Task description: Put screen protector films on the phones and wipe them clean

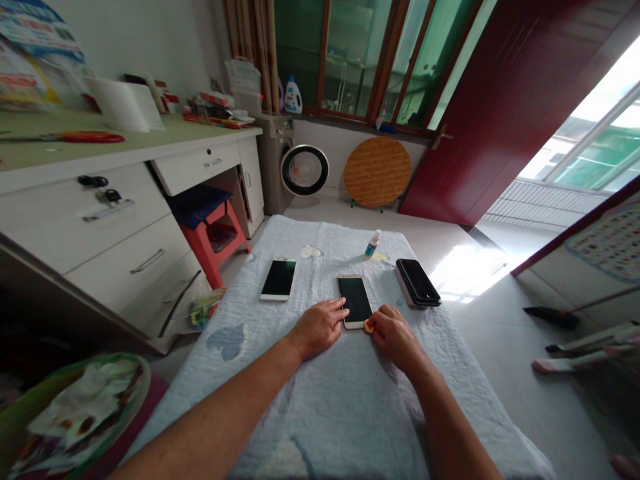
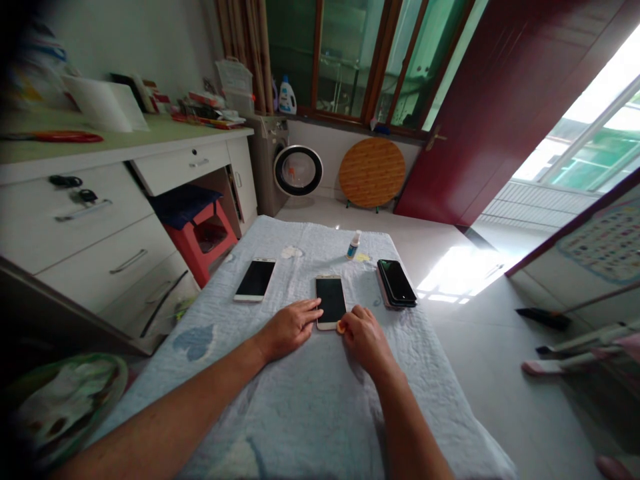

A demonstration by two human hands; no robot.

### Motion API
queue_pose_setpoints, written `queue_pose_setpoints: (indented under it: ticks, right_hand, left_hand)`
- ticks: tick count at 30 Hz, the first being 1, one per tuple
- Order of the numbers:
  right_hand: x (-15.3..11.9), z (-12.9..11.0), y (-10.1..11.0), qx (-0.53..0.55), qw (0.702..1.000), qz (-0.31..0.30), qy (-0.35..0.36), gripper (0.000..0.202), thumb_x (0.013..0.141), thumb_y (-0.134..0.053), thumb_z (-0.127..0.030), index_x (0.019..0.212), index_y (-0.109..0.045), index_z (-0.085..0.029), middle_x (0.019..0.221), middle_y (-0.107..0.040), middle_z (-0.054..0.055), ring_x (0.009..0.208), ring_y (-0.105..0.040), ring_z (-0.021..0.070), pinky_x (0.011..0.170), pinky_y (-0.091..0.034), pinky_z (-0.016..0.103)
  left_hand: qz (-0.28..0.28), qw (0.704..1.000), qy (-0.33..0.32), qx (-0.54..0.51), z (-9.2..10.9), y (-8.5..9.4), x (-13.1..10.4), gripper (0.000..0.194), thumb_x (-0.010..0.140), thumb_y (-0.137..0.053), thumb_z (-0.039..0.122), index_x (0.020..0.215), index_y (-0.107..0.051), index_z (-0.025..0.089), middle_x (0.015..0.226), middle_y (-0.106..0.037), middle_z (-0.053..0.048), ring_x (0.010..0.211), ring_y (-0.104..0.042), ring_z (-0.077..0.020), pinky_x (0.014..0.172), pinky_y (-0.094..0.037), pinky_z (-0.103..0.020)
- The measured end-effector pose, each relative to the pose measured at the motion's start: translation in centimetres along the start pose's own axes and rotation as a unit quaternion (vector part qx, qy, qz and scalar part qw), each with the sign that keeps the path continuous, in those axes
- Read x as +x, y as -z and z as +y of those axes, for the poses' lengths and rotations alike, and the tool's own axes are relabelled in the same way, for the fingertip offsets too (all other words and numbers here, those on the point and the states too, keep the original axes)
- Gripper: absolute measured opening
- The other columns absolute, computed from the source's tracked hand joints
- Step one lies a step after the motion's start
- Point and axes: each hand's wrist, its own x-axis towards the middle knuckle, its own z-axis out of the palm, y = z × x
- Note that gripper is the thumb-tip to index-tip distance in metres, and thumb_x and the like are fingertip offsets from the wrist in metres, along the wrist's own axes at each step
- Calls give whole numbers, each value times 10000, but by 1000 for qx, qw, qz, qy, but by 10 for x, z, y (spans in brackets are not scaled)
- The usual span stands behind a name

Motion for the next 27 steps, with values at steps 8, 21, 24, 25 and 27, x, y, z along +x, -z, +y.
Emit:
queue_pose_setpoints:
  ticks: [8,21,24,25,27]
  right_hand:
    - [-1,21,6,28,997,52,-49,137,776,-517,-124,785,-639,-188,811,-550,22,737,-537,147,671,-397,247]
    - [10,-3,-9,228,950,69,-204,293,832,-534,-476,749,-613,-206,432,-541,-38,414,-510,130,480,-354,230]
    - [11,0,-13,305,920,84,-233,323,773,-581,-515,764,-601,-193,440,-517,-46,386,-479,117,430,-341,220]
    - [11,0,-13,329,908,92,-242,347,742,-607,-536,771,-599,-190,449,-512,-49,380,-470,113,412,-333,218]
    - [12,0,-13,371,887,106,-254,403,682,-656,-571,783,-598,-186,474,-510,-52,379,-460,108,387,-324,214]
  left_hand:
    - [1,1000,-1,11,1,1,1,410,789,-548,80,1182,-646,137,1345,-577,-146,1250,-539,-236,1074,-427,-408]
    - [10,998,28,53,12,5,-7,428,806,-668,287,1221,-627,189,1303,-588,-138,1205,-537,-290,1051,-414,-474]
    - [-2,997,32,69,15,5,-7,526,785,-711,410,1236,-611,159,1317,-580,-163,1216,-527,-314,1059,-390,-486]
    - [-2,997,32,73,15,5,-7,543,779,-718,435,1232,-610,156,1311,-585,-164,1209,-533,-315,1056,-390,-483]
    - [3,996,30,78,15,5,-6,548,774,-721,470,1211,-613,158,1290,-599,-160,1186,-550,-310,1041,-398,-474]
